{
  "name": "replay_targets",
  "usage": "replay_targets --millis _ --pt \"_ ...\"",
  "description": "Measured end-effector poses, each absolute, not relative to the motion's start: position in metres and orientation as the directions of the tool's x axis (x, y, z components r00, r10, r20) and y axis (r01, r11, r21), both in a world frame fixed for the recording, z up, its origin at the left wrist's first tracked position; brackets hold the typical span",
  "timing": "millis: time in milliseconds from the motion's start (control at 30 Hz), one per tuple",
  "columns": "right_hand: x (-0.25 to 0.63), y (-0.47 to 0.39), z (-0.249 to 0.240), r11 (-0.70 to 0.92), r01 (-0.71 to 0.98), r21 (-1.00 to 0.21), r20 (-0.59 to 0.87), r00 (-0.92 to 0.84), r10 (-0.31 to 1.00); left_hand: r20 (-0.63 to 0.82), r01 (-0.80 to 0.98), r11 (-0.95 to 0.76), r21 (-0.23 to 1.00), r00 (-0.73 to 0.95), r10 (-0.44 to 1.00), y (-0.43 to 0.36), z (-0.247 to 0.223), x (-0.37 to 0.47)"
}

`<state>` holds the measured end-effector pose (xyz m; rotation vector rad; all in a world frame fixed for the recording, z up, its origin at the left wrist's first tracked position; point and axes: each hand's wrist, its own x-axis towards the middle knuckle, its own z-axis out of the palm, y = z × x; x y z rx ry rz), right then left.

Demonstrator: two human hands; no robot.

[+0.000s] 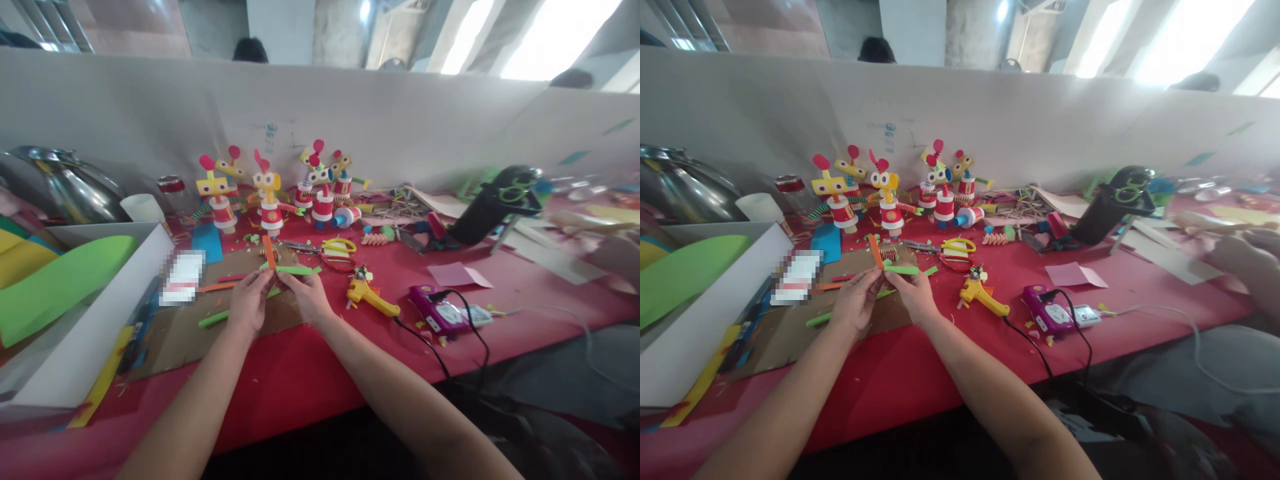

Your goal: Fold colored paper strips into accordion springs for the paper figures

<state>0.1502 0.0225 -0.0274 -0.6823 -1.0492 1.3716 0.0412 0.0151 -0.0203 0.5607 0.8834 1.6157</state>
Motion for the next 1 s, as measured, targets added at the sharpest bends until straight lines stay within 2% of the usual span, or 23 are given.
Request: replay_targets --millis 133,233,533,700,1000 --pt "0.15 0.024 -0.027 -0.006 -0.566 -0.824 0.11 -0.171 0.979 -0.1 -0.632 -0.04 0.774 -0.184 0.978 0.014 -0.017 0.041" --pt "0.15 0.024 -0.026 -0.042 -0.599 -0.8 0.089 -0.186 0.979 -0.112 -0.648 -0.026 0.761 -0.172 0.979 0.014 -0.015 0.042" --pt "0.151 0.024 -0.028 0.015 -0.547 -0.837 0.104 -0.131 0.986 -0.12 -0.614 -0.027 0.789 -0.197 0.973 0.013 -0.018 0.042" --pt "0.15 0.022 -0.025 0.066 -0.598 -0.799 0.152 -0.095 0.984 -0.079 -0.574 -0.061 0.817 -0.216 0.973 0.015 -0.026 0.044" --pt "0.147 0.024 -0.03 0.112 -0.562 -0.819 0.165 -0.045 0.985 -0.124 -0.682 -0.022 0.731 -0.165 0.979 0.014 -0.032 0.051"
